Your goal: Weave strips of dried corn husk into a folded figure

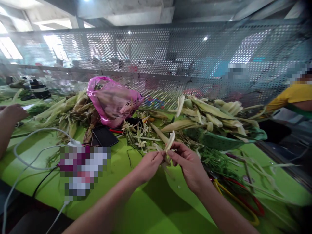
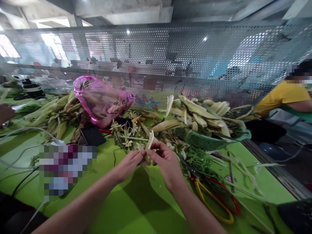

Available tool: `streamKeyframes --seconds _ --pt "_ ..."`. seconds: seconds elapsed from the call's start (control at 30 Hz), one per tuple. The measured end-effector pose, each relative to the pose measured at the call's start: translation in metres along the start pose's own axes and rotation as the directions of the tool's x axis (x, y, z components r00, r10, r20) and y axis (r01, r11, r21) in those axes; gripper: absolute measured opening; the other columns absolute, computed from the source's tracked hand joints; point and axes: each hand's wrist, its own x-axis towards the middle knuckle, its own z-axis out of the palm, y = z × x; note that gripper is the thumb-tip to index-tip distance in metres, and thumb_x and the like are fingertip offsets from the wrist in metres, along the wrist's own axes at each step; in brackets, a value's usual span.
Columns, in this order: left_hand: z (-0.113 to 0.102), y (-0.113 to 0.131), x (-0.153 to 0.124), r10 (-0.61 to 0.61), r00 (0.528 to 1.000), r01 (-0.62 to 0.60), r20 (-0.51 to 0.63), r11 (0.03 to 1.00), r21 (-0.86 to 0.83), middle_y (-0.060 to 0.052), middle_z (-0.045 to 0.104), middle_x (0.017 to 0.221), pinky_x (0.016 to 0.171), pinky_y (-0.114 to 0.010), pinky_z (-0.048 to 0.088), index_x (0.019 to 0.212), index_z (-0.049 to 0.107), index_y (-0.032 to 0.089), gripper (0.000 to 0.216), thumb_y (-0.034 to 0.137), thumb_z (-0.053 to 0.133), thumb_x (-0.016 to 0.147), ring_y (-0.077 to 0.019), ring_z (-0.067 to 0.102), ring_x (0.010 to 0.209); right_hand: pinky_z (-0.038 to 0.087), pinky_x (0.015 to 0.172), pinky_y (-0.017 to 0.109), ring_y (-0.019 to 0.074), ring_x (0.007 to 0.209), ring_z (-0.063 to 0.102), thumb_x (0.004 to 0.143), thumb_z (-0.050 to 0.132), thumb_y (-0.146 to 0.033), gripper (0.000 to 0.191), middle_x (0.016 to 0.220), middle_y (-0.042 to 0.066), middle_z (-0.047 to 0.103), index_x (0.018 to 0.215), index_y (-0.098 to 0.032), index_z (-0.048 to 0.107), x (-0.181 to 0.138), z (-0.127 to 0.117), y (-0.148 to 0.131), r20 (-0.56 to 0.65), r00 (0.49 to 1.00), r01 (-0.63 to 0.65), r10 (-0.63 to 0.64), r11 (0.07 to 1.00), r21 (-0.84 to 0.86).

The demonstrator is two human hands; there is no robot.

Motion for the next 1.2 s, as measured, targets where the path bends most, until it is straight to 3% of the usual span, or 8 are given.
streamKeyframes --seconds 0.1,0.27,0.47,0.6,0.83,1.03,1.2 --pt "-0.001 0.0 0.0 -0.042 0.999 0.041 0.013 0.998 0.044 0.002 0.038 0.063 0.057 -0.026 0.026 0.066 0.047 0.018 0.037 0.044 0.039 0.091 -0.0119 0.033 0.06 0.037 0.049 0.022 0.0085 0.055 0.043 0.072 0.077 -0.034 0.02 0.086 0.001 0.063 0.085 -0.021 0.07 0.0 -0.003 -0.005 -0.05 0.997 0.063 -0.063 0.998 0.006" --pt "-0.002 0.004 -0.001 -0.134 0.991 0.134 -0.019 0.991 -0.031 0.0 0.046 0.07 0.061 -0.025 0.032 0.074 0.054 0.016 0.038 0.049 0.041 0.089 -0.0124 0.039 0.066 0.04 0.048 0.024 0.0112 0.056 0.047 0.074 0.075 -0.035 0.017 0.082 0.004 0.066 0.081 -0.021 0.069 0.0 -0.007 -0.011 0.05 0.994 0.097 -0.098 0.995 0.01" --pt "-0.004 0.008 -0.003 -0.136 0.99 0.136 -0.035 0.991 0.001 -0.002 0.053 0.082 0.072 -0.026 0.037 0.083 0.057 0.015 0.034 0.045 0.041 0.088 -0.0137 0.045 0.077 0.042 0.053 0.024 0.0131 0.06 0.052 0.075 0.073 -0.036 0.017 0.069 0.001 0.064 0.079 -0.02 0.072 0.003 -0.01 -0.014 0.213 0.974 0.137 -0.078 0.952 -0.273" --pt "-0.005 0.007 -0.002 -0.175 0.982 0.175 -0.067 0.985 -0.011 0.0 0.047 0.073 0.063 -0.026 0.033 0.075 0.051 0.016 0.038 0.05 0.039 0.087 -0.0126 0.04 0.069 0.047 0.065 0.028 0.0167 0.071 0.059 0.078 0.067 -0.033 0.014 0.076 0.002 0.069 0.084 -0.02 0.071 0.003 -0.011 -0.015 0.229 0.967 0.197 -0.11 0.895 -0.401" --pt "-0.014 0.016 -0.002 -0.149 0.986 0.146 0.081 0.989 0.037 0.001 0.048 0.067 0.061 -0.026 0.028 0.07 0.054 0.016 0.014 0.023 0.042 0.074 -0.0114 0.039 0.064 0.047 0.065 0.028 0.0168 0.068 0.059 0.078 0.063 -0.033 0.014 0.072 0.001 0.066 0.078 -0.019 0.067 0.005 -0.014 -0.017 0.209 0.967 0.234 -0.147 0.838 -0.493" --pt "-0.017 0.02 -0.001 -0.109 0.989 0.094 0.098 0.985 0.147 0.0 0.051 0.073 0.066 -0.027 0.032 0.071 0.054 0.017 0.013 0.023 0.043 0.074 -0.0134 0.043 0.071 0.046 0.065 0.029 0.0174 0.069 0.059 0.079 0.061 -0.029 0.01 0.072 0.001 0.065 0.077 -0.02 0.066 0.006 -0.016 -0.016 0.223 0.953 0.298 -0.205 0.765 -0.571" --pt "-0.015 0.018 0.001 -0.012 0.999 -0.004 0.051 0.956 0.292 0.002 0.045 0.072 0.065 -0.026 0.031 0.07 0.044 0.019 0.015 0.025 0.04 0.083 -0.0133 0.042 0.071 0.047 0.071 0.03 0.0183 0.075 0.062 0.081 0.061 -0.026 0.009 0.081 0.002 0.068 0.085 -0.021 0.068 0.006 -0.021 -0.012 0.217 0.954 0.296 -0.206 0.756 -0.584"
